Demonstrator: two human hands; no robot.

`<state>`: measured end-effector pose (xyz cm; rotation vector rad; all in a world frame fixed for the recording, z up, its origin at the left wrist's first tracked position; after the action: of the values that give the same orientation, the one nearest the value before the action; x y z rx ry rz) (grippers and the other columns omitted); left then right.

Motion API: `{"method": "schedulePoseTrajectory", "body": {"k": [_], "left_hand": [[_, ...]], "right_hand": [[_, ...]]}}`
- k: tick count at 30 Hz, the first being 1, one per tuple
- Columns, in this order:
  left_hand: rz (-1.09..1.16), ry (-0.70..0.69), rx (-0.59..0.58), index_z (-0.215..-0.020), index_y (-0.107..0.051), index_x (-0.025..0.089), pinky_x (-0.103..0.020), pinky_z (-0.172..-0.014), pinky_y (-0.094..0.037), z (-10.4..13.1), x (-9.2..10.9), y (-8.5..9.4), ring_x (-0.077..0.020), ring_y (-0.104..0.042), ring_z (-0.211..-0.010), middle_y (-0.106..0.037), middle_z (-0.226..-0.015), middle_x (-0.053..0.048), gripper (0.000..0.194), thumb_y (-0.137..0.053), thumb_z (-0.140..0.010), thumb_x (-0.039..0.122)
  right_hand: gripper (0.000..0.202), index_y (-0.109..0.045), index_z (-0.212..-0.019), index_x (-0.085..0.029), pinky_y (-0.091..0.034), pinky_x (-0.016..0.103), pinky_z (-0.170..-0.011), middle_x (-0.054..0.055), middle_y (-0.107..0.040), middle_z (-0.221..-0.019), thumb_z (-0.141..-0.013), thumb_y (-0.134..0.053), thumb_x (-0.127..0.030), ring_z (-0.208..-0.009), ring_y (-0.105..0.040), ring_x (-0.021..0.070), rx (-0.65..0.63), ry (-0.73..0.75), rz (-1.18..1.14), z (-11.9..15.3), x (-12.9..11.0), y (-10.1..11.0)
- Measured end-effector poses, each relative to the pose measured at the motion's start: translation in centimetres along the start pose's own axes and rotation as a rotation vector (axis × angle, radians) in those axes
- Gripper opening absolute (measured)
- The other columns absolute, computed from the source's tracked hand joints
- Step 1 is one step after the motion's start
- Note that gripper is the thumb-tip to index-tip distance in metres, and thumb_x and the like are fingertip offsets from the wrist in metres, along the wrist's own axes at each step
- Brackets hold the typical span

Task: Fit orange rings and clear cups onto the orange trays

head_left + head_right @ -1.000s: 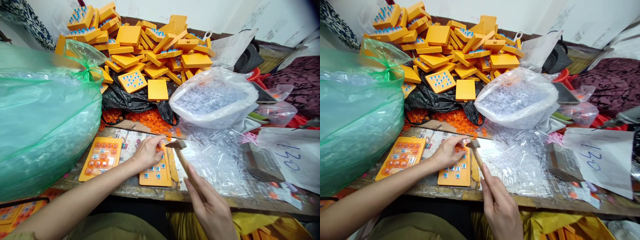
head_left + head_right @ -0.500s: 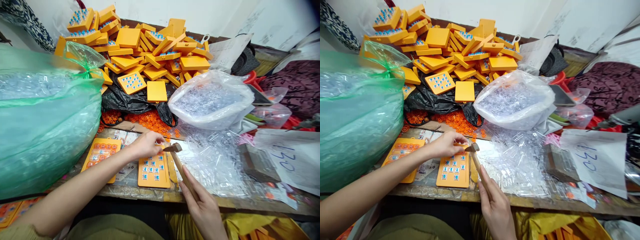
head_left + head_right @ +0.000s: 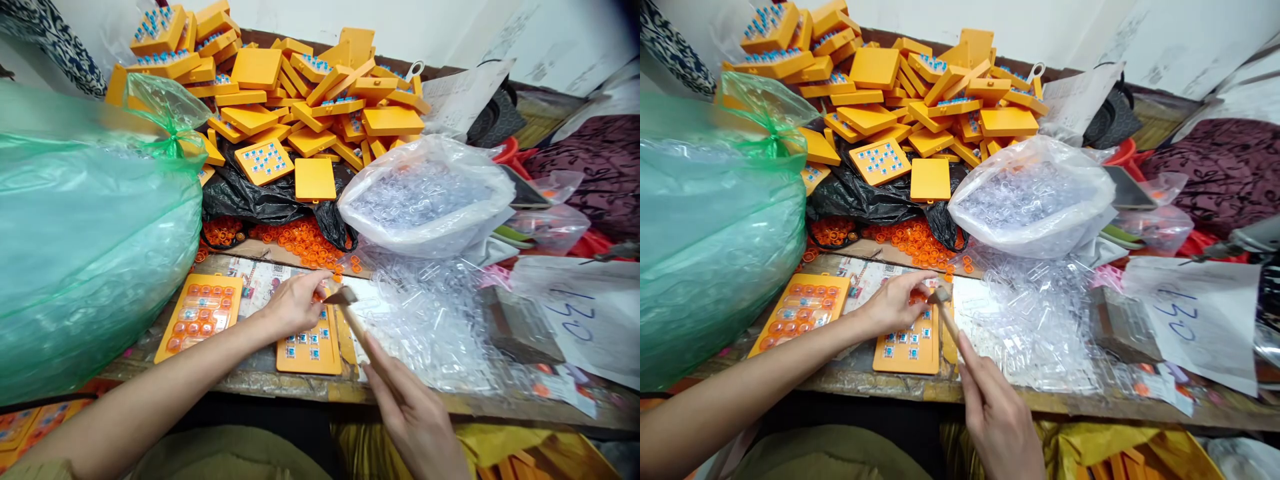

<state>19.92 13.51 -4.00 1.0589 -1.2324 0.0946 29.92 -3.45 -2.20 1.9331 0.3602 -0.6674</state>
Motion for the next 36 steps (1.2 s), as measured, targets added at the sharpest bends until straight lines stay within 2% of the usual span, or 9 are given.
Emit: {"method": "schedulePoseTrajectory", "body": {"k": [2, 5, 9, 13, 17, 24, 27, 32, 36], "left_hand": [[-0.001, 0.003, 0.028, -0.123, -0.056, 0.018, -0.038, -0.089, -0.052, 0.1, -0.1, -0.2, -0.0213, -0.066, -0.093, -0.073, -0.096, -0.006, 0.051, -0.060, -0.074, 0.005], [0.019, 0.012, 0.036, -0.126, -0.055, 0.015, -0.038, -0.089, -0.052, 0.3, -0.2, -0.2, -0.0212, -0.067, -0.093, -0.073, -0.096, -0.007, 0.054, -0.060, -0.073, 0.005], [-0.020, 0.067, -0.011, -0.120, -0.061, 0.015, -0.029, -0.079, -0.055, -0.6, -0.9, 1.1, -0.0174, -0.068, -0.086, -0.073, -0.098, -0.006, 0.044, -0.065, -0.076, 0.014], [-0.229, 0.098, 0.060, -0.103, -0.070, 0.014, -0.033, -0.090, -0.051, -3.1, -1.9, 3.6, -0.0205, -0.066, -0.097, -0.071, -0.106, -0.010, 0.024, -0.057, -0.083, 0.014], [-0.337, 0.099, 0.030, -0.095, -0.073, 0.017, -0.036, -0.092, -0.049, -5.1, -2.6, 3.6, -0.0235, -0.065, -0.100, -0.073, -0.100, -0.008, 0.020, -0.062, -0.078, 0.013], [-0.431, 0.074, 0.065, -0.102, -0.072, 0.015, -0.034, -0.088, -0.050, -4.9, -3.6, 4.8, -0.0237, -0.065, -0.096, -0.071, -0.100, -0.011, 0.028, -0.057, -0.079, 0.012], [-0.458, 0.070, 0.091, -0.092, -0.074, 0.014, -0.032, -0.086, -0.051, -4.3, -4.0, 5.6, -0.0216, -0.065, -0.091, -0.069, -0.094, -0.010, 0.023, -0.054, -0.081, 0.012], [-0.486, -0.002, 0.055, -0.076, -0.073, 0.016, -0.030, -0.085, -0.050, -3.3, -3.5, 5.1, -0.0196, -0.063, -0.086, -0.066, -0.085, -0.008, 0.025, -0.051, -0.077, 0.005], [-0.479, -0.032, 0.044, -0.076, -0.072, 0.015, -0.036, -0.087, -0.050, -2.4, -2.8, 4.9, -0.0233, -0.062, -0.092, -0.067, -0.086, -0.010, 0.024, -0.050, -0.078, 0.005]], "right_hand": [[0.043, -0.053, -0.137, -0.028, -0.057, 0.023, -0.081, 0.004, -0.069, -0.121, -0.094, -0.050, -0.025, -0.105, -0.068, 0.0195, -0.097, -0.047, 0.006, 0.2, 0.7, -1.0], [0.044, -0.052, -0.137, -0.029, -0.056, 0.025, -0.086, 0.004, -0.066, -0.126, -0.093, -0.051, -0.029, -0.112, -0.064, 0.0205, -0.123, -0.129, -0.049, 0.5, 1.8, -1.5], [0.042, -0.061, -0.129, -0.028, -0.054, 0.032, -0.091, 0.003, -0.065, -0.128, -0.088, -0.060, -0.036, -0.114, -0.063, 0.0244, 0.014, -0.289, -0.233, 0.8, 3.3, -1.6], [0.060, -0.056, -0.135, -0.025, -0.058, 0.030, -0.057, 0.006, -0.073, -0.101, -0.079, -0.068, -0.043, -0.071, -0.069, 0.0204, 0.126, -0.536, -0.427, 1.4, 5.0, -2.6], [0.073, -0.048, -0.141, -0.025, -0.042, 0.021, -0.036, -0.003, -0.065, -0.067, -0.075, -0.073, -0.045, -0.040, -0.045, 0.0084, 0.138, -0.665, -0.602, 1.6, 5.4, -3.5], [0.081, -0.042, -0.144, -0.022, -0.039, 0.020, -0.037, -0.004, -0.063, -0.065, -0.074, -0.075, -0.046, -0.040, -0.041, 0.0074, 0.184, -0.696, -0.662, 1.3, 4.6, -3.0], [0.081, -0.044, -0.144, -0.022, -0.039, 0.021, -0.037, -0.003, -0.064, -0.067, -0.074, -0.074, -0.048, -0.041, -0.041, 0.0079, 0.195, -0.711, -0.643, 1.4, 4.3, -2.9], [0.077, -0.045, -0.143, -0.024, -0.039, 0.021, -0.040, -0.004, -0.062, -0.063, -0.075, -0.072, -0.048, -0.043, -0.042, 0.0083, 0.168, -0.714, -0.604, 1.6, 4.5, -3.0], [0.074, -0.045, -0.143, -0.024, -0.042, 0.023, -0.039, -0.001, -0.066, -0.073, -0.077, -0.071, -0.046, -0.042, -0.044, 0.0089, 0.142, -0.651, -0.552, 1.6, 5.0, -3.0]]}}
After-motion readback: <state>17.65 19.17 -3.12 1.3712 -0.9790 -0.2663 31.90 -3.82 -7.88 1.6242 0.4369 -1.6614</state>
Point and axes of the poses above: each hand's wrist, its own z-axis away from the middle knuckle, its own y-axis out of the back of the hand, x = y × z, the point moved 8 cm from there along -z, towards the middle knuckle
